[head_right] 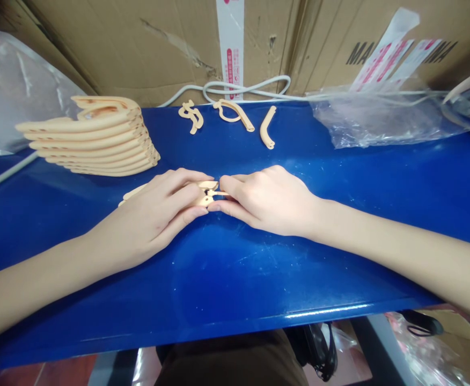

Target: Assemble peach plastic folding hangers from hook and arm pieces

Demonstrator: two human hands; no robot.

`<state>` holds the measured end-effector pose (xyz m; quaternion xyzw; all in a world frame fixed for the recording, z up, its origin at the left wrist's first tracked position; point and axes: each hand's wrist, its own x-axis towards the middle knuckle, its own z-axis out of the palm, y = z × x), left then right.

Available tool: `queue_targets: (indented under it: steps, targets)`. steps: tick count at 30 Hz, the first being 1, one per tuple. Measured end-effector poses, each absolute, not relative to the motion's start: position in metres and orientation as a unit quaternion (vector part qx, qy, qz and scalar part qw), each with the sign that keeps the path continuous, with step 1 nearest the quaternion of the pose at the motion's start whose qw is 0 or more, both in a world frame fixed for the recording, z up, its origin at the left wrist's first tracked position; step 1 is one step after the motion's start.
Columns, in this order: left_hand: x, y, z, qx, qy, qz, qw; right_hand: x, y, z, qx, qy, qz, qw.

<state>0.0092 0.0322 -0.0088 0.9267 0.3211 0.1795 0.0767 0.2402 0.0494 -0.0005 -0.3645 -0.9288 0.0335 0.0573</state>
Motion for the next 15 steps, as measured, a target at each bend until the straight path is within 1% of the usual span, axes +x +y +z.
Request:
queue_targets:
  steps: [8,15]
  targets:
    - [0.0081,0.0320,-0.0092,0.924,0.317,0.195,0.085,0.2401,0.0489,0.0006,-0.367,-0.927,0.048,0.060]
    - [0.0091,0.0323,-0.0093,0.926,0.321,0.183,0.081,0.2395,0.0484,-0.0005,-0.367,-0.929,0.010,0.045]
